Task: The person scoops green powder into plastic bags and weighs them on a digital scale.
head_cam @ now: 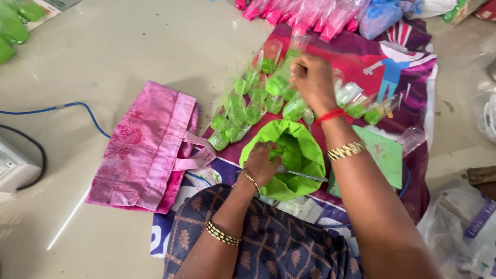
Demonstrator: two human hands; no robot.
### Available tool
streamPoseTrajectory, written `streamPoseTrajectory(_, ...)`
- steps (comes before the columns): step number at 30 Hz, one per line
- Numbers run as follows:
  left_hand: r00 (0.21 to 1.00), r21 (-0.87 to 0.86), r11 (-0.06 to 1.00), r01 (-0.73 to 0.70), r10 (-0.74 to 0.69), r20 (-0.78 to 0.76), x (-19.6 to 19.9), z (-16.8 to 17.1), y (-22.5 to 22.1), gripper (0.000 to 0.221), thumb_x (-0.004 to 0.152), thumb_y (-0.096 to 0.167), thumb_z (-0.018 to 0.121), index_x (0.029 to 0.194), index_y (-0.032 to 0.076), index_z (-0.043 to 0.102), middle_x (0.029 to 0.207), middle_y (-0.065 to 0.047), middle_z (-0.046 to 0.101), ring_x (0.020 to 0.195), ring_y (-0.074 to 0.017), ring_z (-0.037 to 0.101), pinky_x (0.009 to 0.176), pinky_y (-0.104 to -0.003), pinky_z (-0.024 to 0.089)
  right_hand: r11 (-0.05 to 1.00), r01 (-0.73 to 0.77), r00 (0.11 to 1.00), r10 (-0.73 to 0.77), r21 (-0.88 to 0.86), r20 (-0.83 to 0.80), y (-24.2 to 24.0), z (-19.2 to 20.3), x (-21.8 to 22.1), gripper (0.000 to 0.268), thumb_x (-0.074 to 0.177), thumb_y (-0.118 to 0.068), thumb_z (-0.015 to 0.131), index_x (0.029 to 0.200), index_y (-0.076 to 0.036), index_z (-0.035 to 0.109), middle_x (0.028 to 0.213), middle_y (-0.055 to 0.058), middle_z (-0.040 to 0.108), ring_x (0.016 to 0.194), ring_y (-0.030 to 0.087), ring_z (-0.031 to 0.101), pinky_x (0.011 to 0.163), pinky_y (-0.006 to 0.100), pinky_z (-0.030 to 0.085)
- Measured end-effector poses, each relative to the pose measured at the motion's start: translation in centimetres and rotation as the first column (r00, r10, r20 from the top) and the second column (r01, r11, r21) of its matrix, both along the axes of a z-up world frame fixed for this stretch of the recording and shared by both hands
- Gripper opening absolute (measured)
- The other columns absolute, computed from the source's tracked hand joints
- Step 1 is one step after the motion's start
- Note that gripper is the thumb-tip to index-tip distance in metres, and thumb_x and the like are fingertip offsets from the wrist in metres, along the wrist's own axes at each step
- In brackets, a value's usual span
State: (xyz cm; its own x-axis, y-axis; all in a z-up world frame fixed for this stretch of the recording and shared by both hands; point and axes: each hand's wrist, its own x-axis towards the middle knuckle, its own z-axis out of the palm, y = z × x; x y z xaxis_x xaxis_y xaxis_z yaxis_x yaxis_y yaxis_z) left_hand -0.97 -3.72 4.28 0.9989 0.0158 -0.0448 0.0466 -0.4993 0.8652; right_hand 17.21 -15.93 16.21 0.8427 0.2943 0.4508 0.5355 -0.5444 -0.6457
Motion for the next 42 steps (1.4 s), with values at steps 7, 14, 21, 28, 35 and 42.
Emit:
streamPoseTrajectory(7, 1.000, -0.039, 0.999, -0.004, 0.006, 0.030, 0.3, -3.0, -1.1, 0.040, 0.085, 0.026, 0.073, 0.120, 0.010, 0.065, 0.123, -0.021, 0.063, 0.111, -0.0401, 0.065, 0.094, -0.051, 0.053, 0.986, -0.138, 0.982, 0.123, 0.097, 0.146, 10.8, -3.1, 5.7, 0.011, 0.092, 0.009, 0.059, 0.093, 0.000, 0.066, 0.081, 0.015, 0.069, 0.075, 0.021, 0.074, 0.066, 0.036, 0.057)
streamPoseTrajectory(14, 0.999, 0.002, 0.999, 0.048, -0.048, -0.011, 0.4, -3.3, -1.0, 0.044, 0.086, 0.024, 0.071, 0.127, 0.009, 0.062, 0.130, -0.023, 0.059, 0.116, -0.0432, 0.061, 0.097, -0.054, 0.051, 0.985, -0.141, 0.989, 0.145, -0.097, 0.040, 16.4, -7.4, 6.0, 0.008, 0.094, -0.001, 0.061, 0.092, -0.001, 0.068, 0.087, 0.017, 0.074, 0.079, 0.029, 0.075, 0.069, 0.040, 0.058)
streamPoseTrajectory(21, 0.982, -0.061, 0.996, 0.065, -0.074, -0.173, 0.2, -1.9, -0.3, 0.044, 0.088, 0.030, 0.069, 0.128, 0.014, 0.062, 0.135, -0.016, 0.056, 0.126, -0.0388, 0.056, 0.101, -0.057, 0.046, 0.860, -0.139, 0.988, 0.090, -0.490, -0.123, 13.4, -12.1, 7.8, 0.011, 0.092, -0.003, 0.061, 0.090, -0.005, 0.072, 0.098, 0.014, 0.076, 0.100, 0.035, 0.067, 0.087, 0.047, 0.054)
streamPoseTrajectory(28, 0.981, -0.076, 0.996, 0.051, -0.065, -0.182, 0.4, -1.5, -0.3, 0.044, 0.086, 0.031, 0.070, 0.127, 0.018, 0.063, 0.136, -0.013, 0.057, 0.128, -0.0366, 0.056, 0.100, -0.060, 0.045, 0.821, -0.090, 0.990, 0.011, -0.564, -0.143, 12.5, -8.6, 6.0, 0.012, 0.091, -0.005, 0.063, 0.098, -0.002, 0.073, 0.109, 0.021, 0.071, 0.105, 0.039, 0.067, 0.092, 0.050, 0.054)
streamPoseTrajectory(35, 0.996, -0.035, 0.997, 0.073, -0.075, -0.052, 0.8, -4.3, -0.8, 0.050, 0.087, 0.026, 0.069, 0.133, 0.010, 0.058, 0.136, -0.021, 0.056, 0.124, -0.0416, 0.057, 0.102, -0.053, 0.048, 0.822, -0.145, 0.989, 0.120, -0.550, -0.082, 13.0, -13.0, 7.0, 0.014, 0.089, 0.002, 0.060, 0.097, -0.001, 0.071, 0.102, 0.022, 0.072, 0.102, 0.039, 0.069, 0.086, 0.051, 0.056)
streamPoseTrajectory(42, 0.989, -0.052, 0.995, 0.080, -0.086, -0.121, 0.6, -2.4, -0.8, 0.047, 0.086, 0.026, 0.068, 0.130, 0.011, 0.060, 0.136, -0.020, 0.057, 0.125, -0.0400, 0.057, 0.099, -0.056, 0.048, 0.924, -0.077, 0.995, 0.048, -0.375, -0.084, 14.2, -7.7, 4.4, 0.011, 0.095, -0.007, 0.063, 0.102, -0.002, 0.070, 0.094, 0.019, 0.074, 0.094, 0.036, 0.071, 0.082, 0.049, 0.057)
